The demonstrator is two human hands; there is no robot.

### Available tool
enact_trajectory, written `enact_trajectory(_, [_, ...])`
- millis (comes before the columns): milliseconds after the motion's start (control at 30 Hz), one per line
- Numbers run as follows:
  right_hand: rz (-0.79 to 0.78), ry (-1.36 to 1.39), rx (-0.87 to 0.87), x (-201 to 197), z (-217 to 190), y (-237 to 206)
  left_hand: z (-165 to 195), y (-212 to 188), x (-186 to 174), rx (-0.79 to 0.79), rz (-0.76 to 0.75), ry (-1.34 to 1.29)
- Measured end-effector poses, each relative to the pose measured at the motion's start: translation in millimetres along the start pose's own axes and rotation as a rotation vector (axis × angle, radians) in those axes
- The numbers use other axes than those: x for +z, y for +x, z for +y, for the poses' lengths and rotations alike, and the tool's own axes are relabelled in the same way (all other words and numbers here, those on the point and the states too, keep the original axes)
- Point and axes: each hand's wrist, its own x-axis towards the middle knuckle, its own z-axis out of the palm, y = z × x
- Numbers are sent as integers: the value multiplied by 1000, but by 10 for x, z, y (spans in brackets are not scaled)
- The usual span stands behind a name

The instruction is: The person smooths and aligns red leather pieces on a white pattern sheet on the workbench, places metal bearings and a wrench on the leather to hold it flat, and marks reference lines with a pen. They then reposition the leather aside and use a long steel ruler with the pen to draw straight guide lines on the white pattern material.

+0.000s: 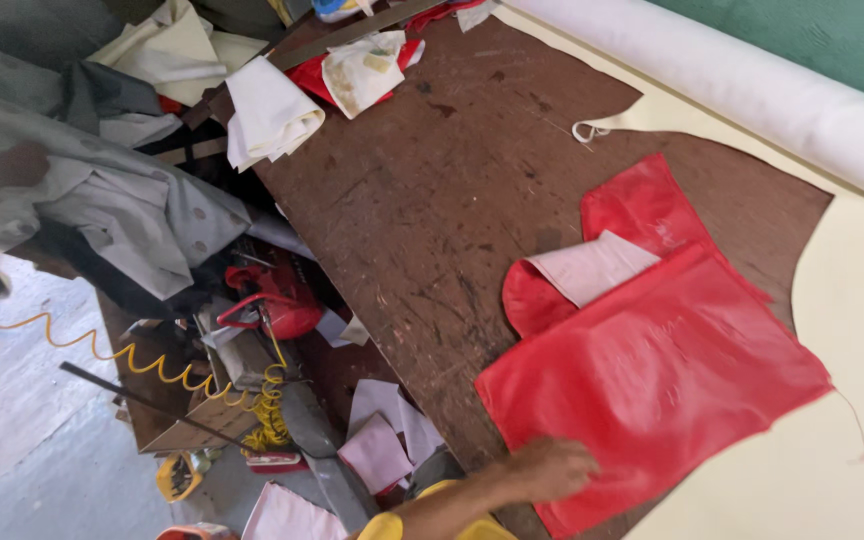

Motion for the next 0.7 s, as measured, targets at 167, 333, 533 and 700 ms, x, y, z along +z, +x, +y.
enact_trajectory(167, [-245,114,53,1564,-1307,294,-1721,52,-2126,-641,305,-130])
enact_trajectory(333, [-377,148,231,3534,-2833,-77,-3787,697,-4504,-549,894,-85])
enact_trajectory(533, [-367,164,446,5153,-4360,-531,-5542,1925,-6576,-270,1015,-823])
enact_trajectory(700, [-521,180,476,5919,-4989,-482,-6261,3008,-7409,-75,1240,-1327])
